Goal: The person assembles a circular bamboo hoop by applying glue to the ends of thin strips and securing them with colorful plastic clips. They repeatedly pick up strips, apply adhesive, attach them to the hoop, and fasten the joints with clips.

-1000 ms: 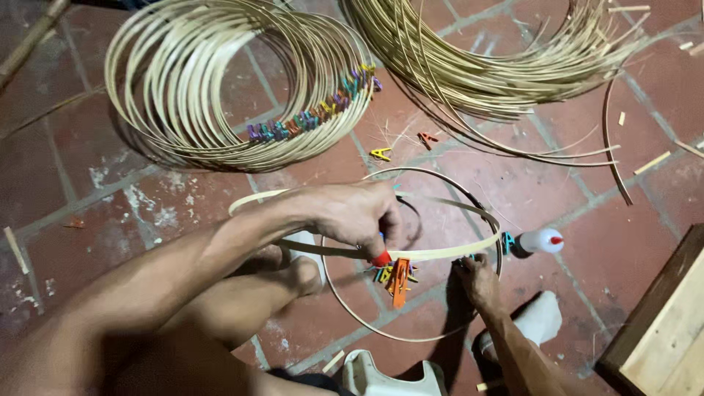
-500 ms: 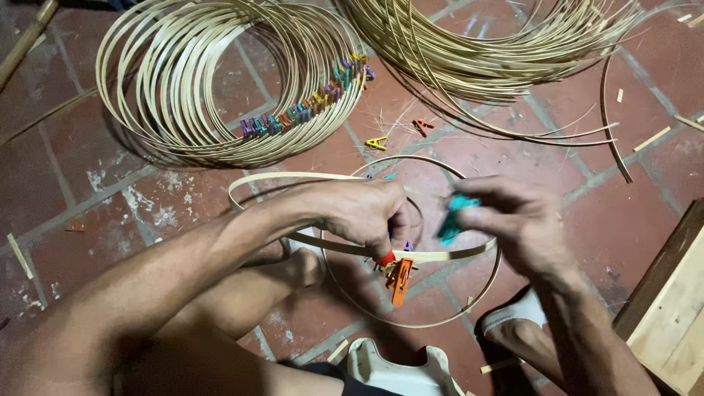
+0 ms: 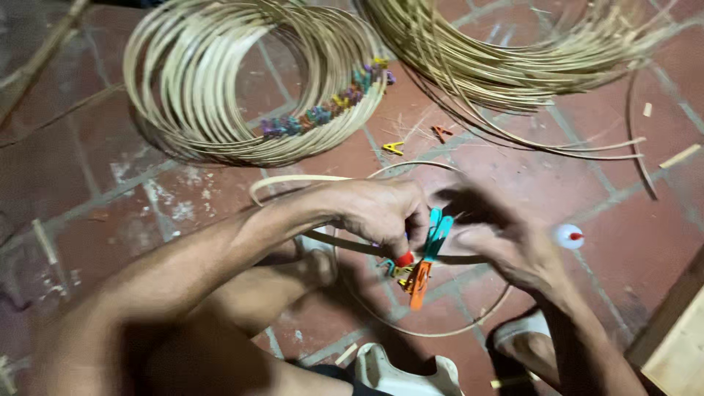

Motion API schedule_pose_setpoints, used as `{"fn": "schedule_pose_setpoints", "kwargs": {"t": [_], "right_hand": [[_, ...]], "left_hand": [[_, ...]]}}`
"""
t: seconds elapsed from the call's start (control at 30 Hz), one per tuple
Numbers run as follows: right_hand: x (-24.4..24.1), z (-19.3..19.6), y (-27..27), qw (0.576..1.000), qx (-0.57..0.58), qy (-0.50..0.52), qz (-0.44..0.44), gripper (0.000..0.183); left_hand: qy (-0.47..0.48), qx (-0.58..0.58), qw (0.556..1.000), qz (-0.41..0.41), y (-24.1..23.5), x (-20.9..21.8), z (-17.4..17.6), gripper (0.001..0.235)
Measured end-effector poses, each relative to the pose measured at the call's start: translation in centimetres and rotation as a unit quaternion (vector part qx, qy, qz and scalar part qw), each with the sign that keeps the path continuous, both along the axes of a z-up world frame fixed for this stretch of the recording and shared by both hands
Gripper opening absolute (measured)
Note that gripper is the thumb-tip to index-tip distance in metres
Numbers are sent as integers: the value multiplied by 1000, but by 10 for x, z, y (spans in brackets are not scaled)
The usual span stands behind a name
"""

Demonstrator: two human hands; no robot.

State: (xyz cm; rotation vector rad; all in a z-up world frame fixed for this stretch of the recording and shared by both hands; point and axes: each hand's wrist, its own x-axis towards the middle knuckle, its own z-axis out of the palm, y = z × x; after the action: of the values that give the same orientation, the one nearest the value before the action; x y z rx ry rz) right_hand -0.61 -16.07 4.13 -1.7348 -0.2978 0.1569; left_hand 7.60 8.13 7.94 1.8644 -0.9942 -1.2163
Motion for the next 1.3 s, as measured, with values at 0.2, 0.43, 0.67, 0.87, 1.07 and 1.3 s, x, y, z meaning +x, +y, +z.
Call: {"fn": "schedule_pose_setpoints", "kwargs": {"t": [0.2,0.43,0.67,0.87,1.07,1.3], "right_hand": [[8,-74,-64,916,54,-201,-343,26],[24,-279,-77,953,-112,106,-261,34],[-26,-351,-34,901,-344,169,-204,33],[-16,-362,-19,913,-221,188,-287,33],[12,-370,-55,910,-216,190,-298,41],[130,-317,-209,879,-31,86,-469,31]], "left_hand": [[-120,-70,976,165,92,19,94,19],[-343,55,843,411,240,53,96,20],[-570,319,699,291,314,147,-178,21],[-597,278,710,251,324,158,-310,15],[-453,296,776,324,325,157,-316,26],[-406,347,788,307,338,138,-299,35]]}}
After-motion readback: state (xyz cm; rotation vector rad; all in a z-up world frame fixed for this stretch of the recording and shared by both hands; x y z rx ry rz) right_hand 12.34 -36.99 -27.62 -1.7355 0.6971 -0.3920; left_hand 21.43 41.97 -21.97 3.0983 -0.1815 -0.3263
